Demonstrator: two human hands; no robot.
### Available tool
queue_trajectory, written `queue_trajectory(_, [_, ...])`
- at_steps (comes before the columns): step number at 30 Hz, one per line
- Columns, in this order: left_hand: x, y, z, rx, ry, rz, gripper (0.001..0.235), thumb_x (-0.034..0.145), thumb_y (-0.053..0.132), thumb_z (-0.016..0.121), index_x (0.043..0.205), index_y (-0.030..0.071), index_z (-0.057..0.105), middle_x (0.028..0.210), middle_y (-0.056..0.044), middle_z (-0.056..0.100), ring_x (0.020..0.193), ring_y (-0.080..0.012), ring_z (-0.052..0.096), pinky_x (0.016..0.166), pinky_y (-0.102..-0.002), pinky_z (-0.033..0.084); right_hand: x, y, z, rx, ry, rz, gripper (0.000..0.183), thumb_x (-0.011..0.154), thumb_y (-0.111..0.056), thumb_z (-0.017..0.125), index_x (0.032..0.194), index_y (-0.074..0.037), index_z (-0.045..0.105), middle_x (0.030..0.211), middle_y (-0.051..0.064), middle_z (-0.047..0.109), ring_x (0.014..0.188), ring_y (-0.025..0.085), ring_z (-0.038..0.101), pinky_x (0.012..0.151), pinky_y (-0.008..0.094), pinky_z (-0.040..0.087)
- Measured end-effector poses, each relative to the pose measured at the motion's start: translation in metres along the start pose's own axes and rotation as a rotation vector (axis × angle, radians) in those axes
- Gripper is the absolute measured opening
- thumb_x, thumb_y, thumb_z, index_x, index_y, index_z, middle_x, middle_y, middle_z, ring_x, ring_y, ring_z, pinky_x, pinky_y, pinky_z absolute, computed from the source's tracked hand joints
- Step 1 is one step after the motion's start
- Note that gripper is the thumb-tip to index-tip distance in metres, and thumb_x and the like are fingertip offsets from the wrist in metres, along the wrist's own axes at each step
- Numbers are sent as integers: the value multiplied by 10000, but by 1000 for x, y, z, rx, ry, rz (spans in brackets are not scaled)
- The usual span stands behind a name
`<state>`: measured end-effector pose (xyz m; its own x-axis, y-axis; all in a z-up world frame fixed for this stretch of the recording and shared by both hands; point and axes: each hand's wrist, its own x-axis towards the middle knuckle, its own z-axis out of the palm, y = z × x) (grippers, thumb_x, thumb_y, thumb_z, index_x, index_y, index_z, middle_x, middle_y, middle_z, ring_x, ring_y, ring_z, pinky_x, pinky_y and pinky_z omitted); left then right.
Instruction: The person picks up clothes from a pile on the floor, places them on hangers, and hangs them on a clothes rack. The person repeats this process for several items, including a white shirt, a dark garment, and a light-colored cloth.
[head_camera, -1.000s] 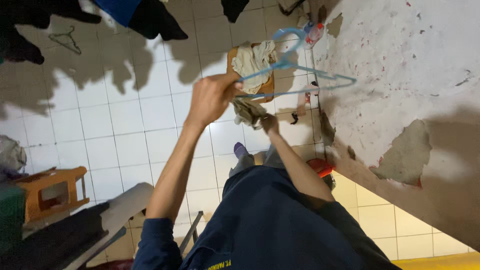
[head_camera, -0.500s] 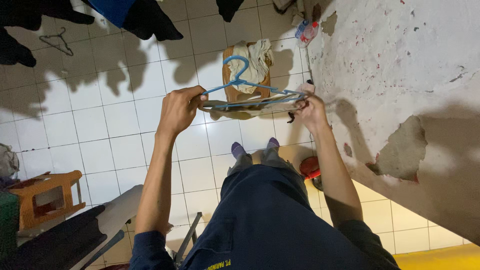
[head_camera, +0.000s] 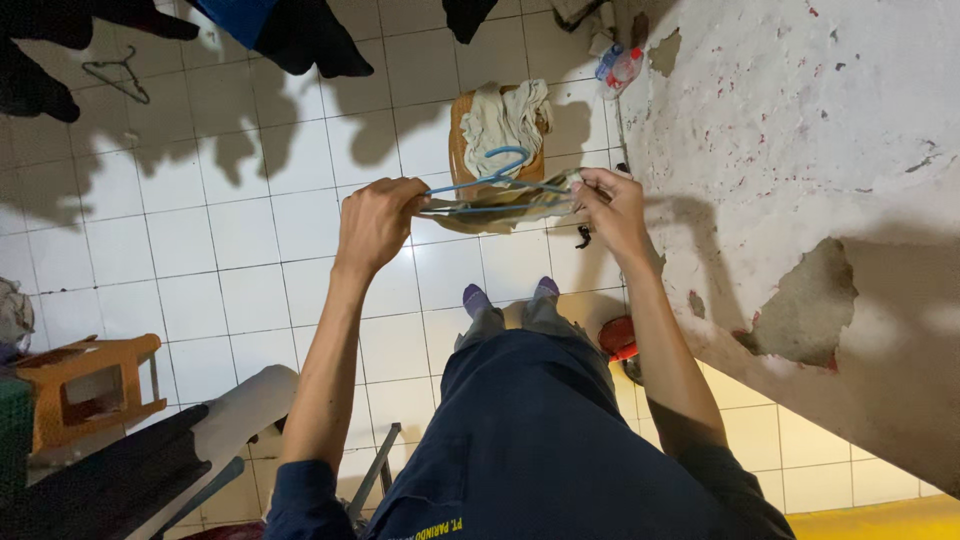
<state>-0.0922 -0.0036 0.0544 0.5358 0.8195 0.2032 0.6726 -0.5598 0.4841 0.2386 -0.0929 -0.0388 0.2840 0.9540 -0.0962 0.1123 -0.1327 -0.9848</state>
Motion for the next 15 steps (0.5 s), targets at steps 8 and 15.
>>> queue_trajectory(8, [-4, 0, 17, -57, 113, -3, 70, 944, 122, 720, 891, 75, 720, 790, -41, 703, 701, -239, 625, 600, -387, 476, -10, -43, 1, -32, 57, 53, 269, 938, 23, 637, 1198, -12, 701, 962, 62, 737, 818, 93, 700, 690, 229, 576])
queue_trajectory(15, [-4, -6, 21, -141, 223, 42, 65, 951, 79, 706, 888, 65, 702, 834, -27, 716, 701, -213, 606, 634, -366, 467, -12, -63, 8, -85, 98, -32, 232, 969, 49, 638, 1193, 10, 685, 1016, 79, 745, 863, 140, 726, 730, 245, 582])
